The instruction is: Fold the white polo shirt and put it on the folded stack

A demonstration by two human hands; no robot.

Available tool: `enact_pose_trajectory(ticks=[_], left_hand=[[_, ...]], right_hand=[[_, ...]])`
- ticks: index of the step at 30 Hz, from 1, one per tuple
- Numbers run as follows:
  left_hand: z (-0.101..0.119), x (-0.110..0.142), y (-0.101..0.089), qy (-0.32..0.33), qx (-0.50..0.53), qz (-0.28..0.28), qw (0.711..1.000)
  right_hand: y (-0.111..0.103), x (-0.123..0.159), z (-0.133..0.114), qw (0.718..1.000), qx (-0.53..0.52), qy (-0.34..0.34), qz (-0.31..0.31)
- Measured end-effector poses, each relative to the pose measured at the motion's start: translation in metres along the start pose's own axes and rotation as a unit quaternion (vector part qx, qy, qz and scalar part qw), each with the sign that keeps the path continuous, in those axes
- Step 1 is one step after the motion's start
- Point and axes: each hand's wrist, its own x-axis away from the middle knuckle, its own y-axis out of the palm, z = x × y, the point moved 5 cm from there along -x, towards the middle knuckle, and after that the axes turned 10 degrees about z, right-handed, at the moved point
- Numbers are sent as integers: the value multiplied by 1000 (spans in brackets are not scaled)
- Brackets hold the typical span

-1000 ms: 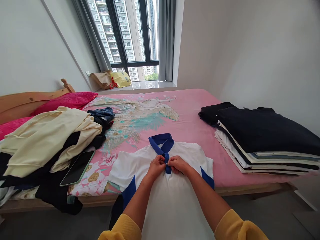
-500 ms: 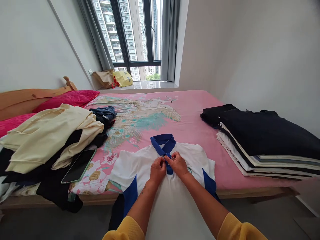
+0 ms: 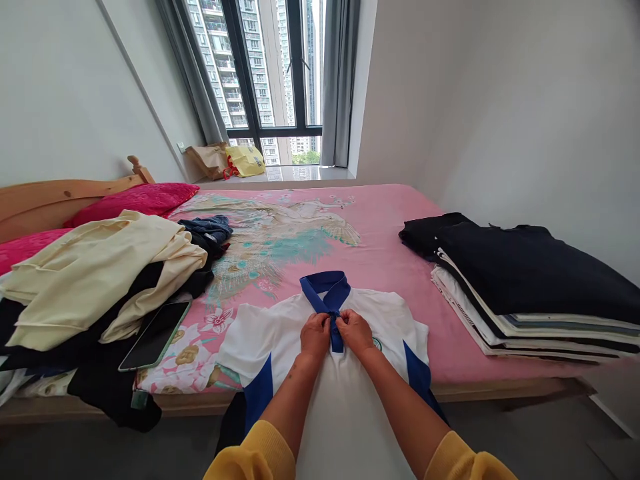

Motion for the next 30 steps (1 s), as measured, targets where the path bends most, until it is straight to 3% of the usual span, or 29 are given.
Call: enact_pose_trajectory(ticks=[13,23,30], left_hand=[[-3,-30,11,-102,-64,-85,989],[-16,-26,10,-88,81,-128,985],[-14,-24,9,-67,87,-112,988]], right_hand=[[19,-17,8,987,-159,15,-25],[25,-12,13,959,-260,65,-93],[22,-10,10,944,-292,91,-127]])
